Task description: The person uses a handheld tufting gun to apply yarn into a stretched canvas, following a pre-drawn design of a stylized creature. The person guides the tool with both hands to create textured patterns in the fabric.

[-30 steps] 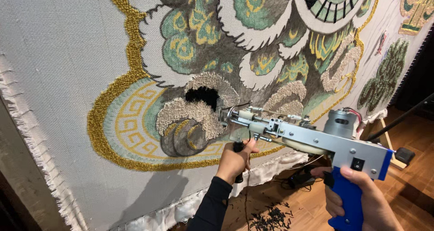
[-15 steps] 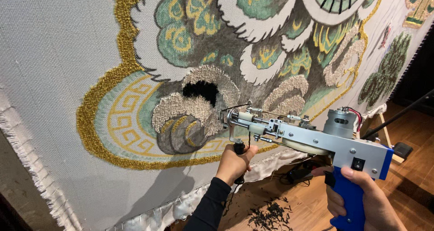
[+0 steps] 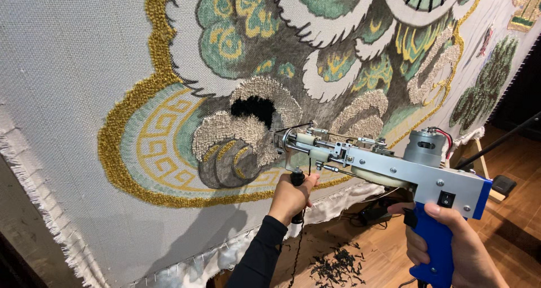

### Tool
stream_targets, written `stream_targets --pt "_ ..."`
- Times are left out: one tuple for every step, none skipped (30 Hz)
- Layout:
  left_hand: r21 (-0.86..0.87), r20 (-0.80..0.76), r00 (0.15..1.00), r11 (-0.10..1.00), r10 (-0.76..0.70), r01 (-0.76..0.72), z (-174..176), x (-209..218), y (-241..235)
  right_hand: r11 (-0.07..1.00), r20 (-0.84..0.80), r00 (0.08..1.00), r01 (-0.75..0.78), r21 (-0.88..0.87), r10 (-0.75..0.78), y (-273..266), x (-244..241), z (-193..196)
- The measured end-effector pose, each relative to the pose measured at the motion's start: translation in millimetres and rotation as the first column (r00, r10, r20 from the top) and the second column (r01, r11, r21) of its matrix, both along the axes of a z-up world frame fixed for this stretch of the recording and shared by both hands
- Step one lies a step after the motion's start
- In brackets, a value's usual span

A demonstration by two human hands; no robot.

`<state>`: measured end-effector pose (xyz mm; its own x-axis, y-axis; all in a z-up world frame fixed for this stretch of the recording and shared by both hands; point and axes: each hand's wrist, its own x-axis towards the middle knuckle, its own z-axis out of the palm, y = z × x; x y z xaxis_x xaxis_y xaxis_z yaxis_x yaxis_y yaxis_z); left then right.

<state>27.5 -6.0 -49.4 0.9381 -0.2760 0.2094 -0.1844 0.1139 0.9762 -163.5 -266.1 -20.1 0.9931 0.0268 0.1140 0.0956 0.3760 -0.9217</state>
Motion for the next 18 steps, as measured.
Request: stream_targets --pt "-0.004 0.002 1.0 1.0 0.002 -0.002 -0.9 0.5 -0.3 1.0 0.002 1.0 -0.006 0.002 0.006 -0.2 -0.2 0.4" --pt "-0.007 0.003 1.0 1.0 0.004 -0.004 -1.3 0.7 -0.7 1.0 -0.002 1.0 -0.002 0.005 0.002 -0.1 -0.6 0.6" --pt "-0.01 0.006 1.0 1.0 0.005 -0.005 -1.2 0.9 -1.2 1.0 -0.004 1.0 0.004 0.008 -0.004 0.7 -0.8 0.5" --pt "0.016 -0.006 1.0 1.0 0.009 -0.009 -0.9 1.1 -1.1 1.0 -0.007 1.0 0.009 0.011 -0.009 1.5 -0.9 0.8" --pt "0.044 -0.019 1.0 0.999 0.012 -0.011 -0.5 1.4 -0.6 0.999 -0.012 0.999 0.047 -0.01 -0.047 2.2 -0.8 1.2" --pt "0.071 -0.032 0.999 0.997 0.016 -0.013 -0.3 1.6 -0.1 0.996 -0.016 0.996 0.085 -0.031 -0.086 3.2 -0.4 1.8" --pt "0.061 -0.012 1.0 0.998 0.006 -0.005 -0.5 1.8 0.3 0.991 -0.019 0.992 0.123 -0.053 -0.124 4.1 -0.4 2.4" --pt "0.051 0.008 1.0 0.999 -0.004 0.004 -1.1 2.3 0.8 0.993 -0.01 0.994 0.112 -0.047 -0.113 5.2 -1.1 2.9" --pt "0.041 0.028 1.0 0.999 -0.013 0.012 -2.0 2.8 1.2 0.994 -0.002 0.995 0.1 -0.042 -0.1 6.4 -1.9 3.4" --pt "0.039 0.036 0.999 0.999 -0.018 0.016 -3.0 3.6 1.4 0.995 0.006 0.996 0.088 -0.037 -0.088 7.7 -2.0 3.7" --pt "0.037 0.044 0.999 0.999 -0.021 0.02 -3.8 4.5 1.8 0.994 0.001 0.994 0.105 -0.043 -0.105 8.9 -1.1 3.9" --pt "0.034 0.053 0.998 0.999 -0.025 0.023 -4.6 5.3 2.4 0.991 -0.003 0.993 0.122 -0.05 -0.122 9.9 -0.2 3.9" --pt "0.034 0.05 0.998 0.999 -0.027 0.026 -5.0 6.1 2.9 0.989 -0.007 0.99 0.138 -0.057 -0.139 10.3 0.6 3.8" --pt "0.033 0.048 0.998 0.999 -0.029 0.028 -5.1 6.8 3.5 0.99 -0.003 0.991 0.131 -0.055 -0.131 10.6 1.6 3.4" --pt "0.032 0.045 0.998 0.999 -0.032 0.031 -4.9 7.4 3.8 0.991 0.001 0.992 0.124 -0.053 -0.124 10.7 2.5 3.0" --pt "0.044 0.032 0.999 0.999 -0.028 0.027 -4.6 8.0 4.5 0.992 0.006 0.993 0.117 -0.051 -0.117 10.8 3.0 2.8" --pt "0.056 0.019 1.0 0.998 -0.024 0.023 -4.2 8.7 5.4 0.989 -0.002 0.991 0.134 -0.058 -0.135 11.1 3.4 2.9" --pt "0.068 0.006 1.0 0.997 -0.019 0.019 -4.0 9.3 6.2 0.986 -0.01 0.988 0.152 -0.065 -0.153 12.3 4.1 2.9"
